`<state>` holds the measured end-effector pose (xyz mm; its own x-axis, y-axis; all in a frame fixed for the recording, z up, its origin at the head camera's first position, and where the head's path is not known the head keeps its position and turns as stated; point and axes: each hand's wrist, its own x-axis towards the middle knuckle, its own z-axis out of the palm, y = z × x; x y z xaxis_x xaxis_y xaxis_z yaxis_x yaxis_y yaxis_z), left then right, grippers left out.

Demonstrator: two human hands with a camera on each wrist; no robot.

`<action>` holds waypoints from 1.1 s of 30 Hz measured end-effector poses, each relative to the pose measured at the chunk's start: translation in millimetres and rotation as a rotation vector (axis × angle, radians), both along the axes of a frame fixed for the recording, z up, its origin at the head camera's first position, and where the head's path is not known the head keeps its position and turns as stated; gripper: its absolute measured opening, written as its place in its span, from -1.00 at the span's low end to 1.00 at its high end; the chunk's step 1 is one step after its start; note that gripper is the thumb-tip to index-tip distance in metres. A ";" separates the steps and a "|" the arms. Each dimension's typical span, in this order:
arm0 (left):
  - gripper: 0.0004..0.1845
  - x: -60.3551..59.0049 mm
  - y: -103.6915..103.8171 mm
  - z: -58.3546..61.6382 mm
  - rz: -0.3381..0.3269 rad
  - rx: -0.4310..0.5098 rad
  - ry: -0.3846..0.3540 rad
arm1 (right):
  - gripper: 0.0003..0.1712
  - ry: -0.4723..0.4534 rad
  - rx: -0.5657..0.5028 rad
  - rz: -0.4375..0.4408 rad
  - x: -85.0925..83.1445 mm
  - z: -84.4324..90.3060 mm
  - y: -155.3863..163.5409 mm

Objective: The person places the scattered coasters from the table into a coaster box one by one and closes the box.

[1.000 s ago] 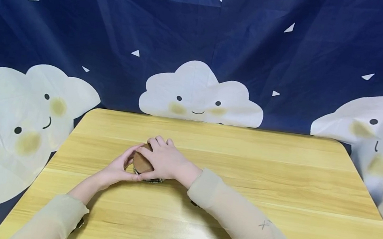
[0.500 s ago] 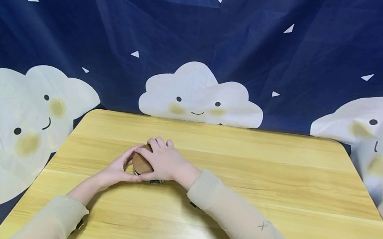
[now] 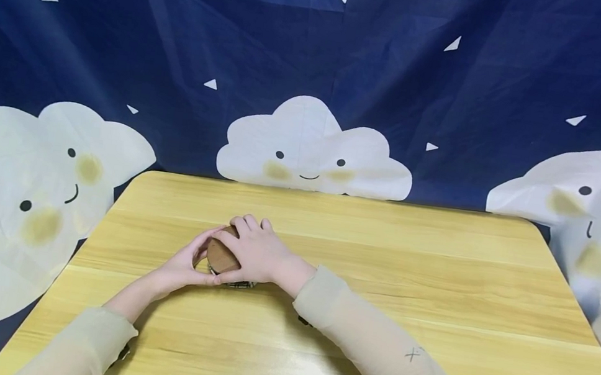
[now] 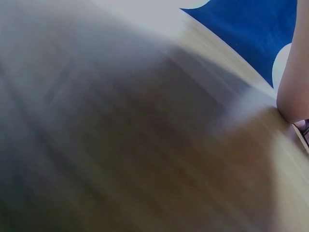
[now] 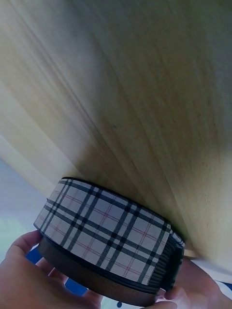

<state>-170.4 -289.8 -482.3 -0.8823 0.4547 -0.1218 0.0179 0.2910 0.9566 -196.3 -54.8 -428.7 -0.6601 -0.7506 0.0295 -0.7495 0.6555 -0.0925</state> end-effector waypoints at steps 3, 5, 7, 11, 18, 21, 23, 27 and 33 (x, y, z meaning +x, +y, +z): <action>0.18 -0.2 1.0 0.0 0.008 -0.015 0.002 | 0.10 -0.021 -0.024 0.004 -1.4 -0.6 3.5; 0.17 -0.5 2.1 0.2 0.008 -0.029 0.005 | 0.11 -0.041 -0.043 0.007 -2.2 0.4 7.3; 0.16 -1.4 4.0 0.5 0.008 -0.039 0.007 | 0.10 -0.061 -0.061 0.004 -3.0 2.4 12.6; 0.16 -3.0 8.2 1.0 0.000 -0.028 0.006 | 0.08 -0.076 -0.069 -0.021 -4.4 8.3 28.3; 0.21 -5.4 10.5 1.7 -0.009 0.003 0.005 | 0.07 -0.081 -0.068 -0.061 -7.7 11.0 64.1; 0.23 -7.0 10.5 1.8 -0.016 0.008 0.012 | 0.10 -0.077 -0.075 -0.072 -9.4 9.3 81.0; 0.24 -7.4 9.8 2.0 -0.018 0.002 0.016 | 0.12 -0.083 -0.085 -0.081 -9.4 9.0 92.6; 0.25 -5.8 6.7 2.5 -0.014 -0.015 0.036 | 0.10 -0.082 -0.109 -0.104 -7.6 7.1 116.6; 0.19 1.0 -2.4 2.6 -0.007 -0.027 0.114 | 0.06 -0.045 -0.128 -0.155 0.6 1.2 157.5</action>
<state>-169.4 -292.2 -479.7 -0.8878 0.4589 -0.0335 0.1282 0.3165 0.9399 -195.7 102.7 -427.5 -0.7702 -0.6320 0.0857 -0.6338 0.7435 -0.2133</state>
